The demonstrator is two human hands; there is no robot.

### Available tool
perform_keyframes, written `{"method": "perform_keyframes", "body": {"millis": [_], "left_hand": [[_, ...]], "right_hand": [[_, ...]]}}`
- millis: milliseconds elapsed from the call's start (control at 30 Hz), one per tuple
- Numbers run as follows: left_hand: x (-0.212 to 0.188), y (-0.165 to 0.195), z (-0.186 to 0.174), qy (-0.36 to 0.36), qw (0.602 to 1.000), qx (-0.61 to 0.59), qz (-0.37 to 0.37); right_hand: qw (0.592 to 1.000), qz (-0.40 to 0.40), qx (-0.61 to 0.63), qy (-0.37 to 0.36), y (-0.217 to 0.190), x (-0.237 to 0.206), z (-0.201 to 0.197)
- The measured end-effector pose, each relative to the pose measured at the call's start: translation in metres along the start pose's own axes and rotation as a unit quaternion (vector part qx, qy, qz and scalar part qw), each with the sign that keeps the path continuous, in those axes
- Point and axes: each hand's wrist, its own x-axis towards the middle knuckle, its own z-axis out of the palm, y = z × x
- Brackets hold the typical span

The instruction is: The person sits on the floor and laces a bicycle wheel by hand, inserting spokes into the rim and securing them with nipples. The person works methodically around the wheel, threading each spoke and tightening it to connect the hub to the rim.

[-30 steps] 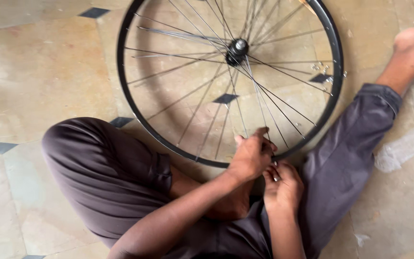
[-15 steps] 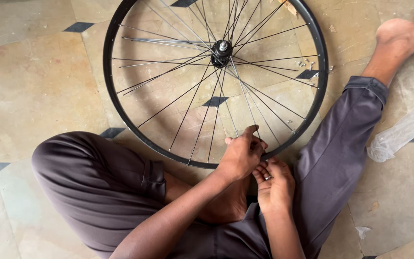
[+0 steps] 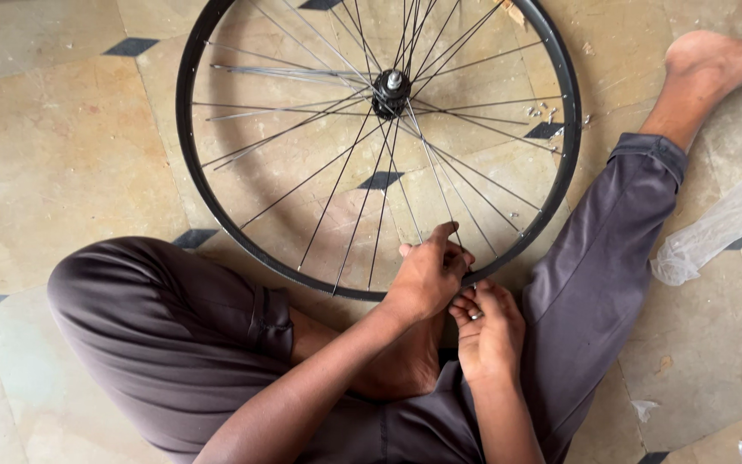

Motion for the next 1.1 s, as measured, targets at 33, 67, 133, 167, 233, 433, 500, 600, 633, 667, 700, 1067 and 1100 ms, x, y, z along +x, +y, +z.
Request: {"method": "perform_keyframes", "body": {"millis": [33, 67, 133, 167, 233, 433, 500, 600, 633, 667, 700, 1067, 1100], "left_hand": [[0.0, 0.0, 0.0, -0.001, 1.0, 0.005, 0.001], [0.0, 0.0, 0.0, -0.001, 1.0, 0.01, 0.002], [-0.001, 0.0, 0.001, 0.0, 1.0, 0.002, -0.003], [-0.001, 0.0, 0.001, -0.001, 1.0, -0.012, -0.006], [0.0, 0.0, 0.001, 0.001, 1.0, -0.014, -0.006], [-0.001, 0.003, -0.001, -0.003, 1.0, -0.002, -0.012], [-0.002, 0.004, -0.002, -0.001, 1.0, 0.011, -0.005], [-0.002, 0.006, -0.003, -0.003, 1.0, 0.019, -0.009], [-0.003, 0.006, -0.003, -0.002, 1.0, 0.025, -0.008], [-0.002, 0.007, -0.003, -0.001, 1.0, 0.031, -0.007], [-0.002, 0.007, -0.003, -0.001, 0.999, 0.036, -0.005], [-0.001, 0.0, -0.001, 0.005, 1.0, -0.005, 0.002], [0.0, 0.0, -0.001, 0.007, 1.0, -0.002, 0.002]], "right_hand": [[0.999, -0.04, -0.011, -0.005, 0.0, 0.0, 0.0], [0.997, -0.078, -0.021, -0.011, 0.001, 0.0, 0.0], [0.997, -0.078, -0.001, -0.003, 0.0, -0.001, 0.001], [0.999, -0.042, 0.031, 0.011, -0.001, -0.001, 0.002], [0.999, -0.029, 0.039, 0.018, -0.001, -0.002, 0.004], [0.997, -0.072, 0.004, 0.007, 0.001, -0.004, 0.009], [0.999, -0.043, 0.017, 0.027, 0.001, -0.004, 0.008], [0.987, -0.158, -0.035, 0.009, 0.0, -0.003, 0.006], [0.992, -0.126, -0.026, 0.014, -0.001, -0.003, 0.005], [0.995, -0.095, -0.016, 0.019, -0.001, -0.004, 0.005], [0.998, -0.063, -0.008, 0.024, -0.001, -0.004, 0.006], [0.998, -0.051, 0.0, 0.025, -0.003, -0.007, 0.01], [0.995, -0.084, -0.037, 0.026, -0.003, -0.006, 0.01]]}}
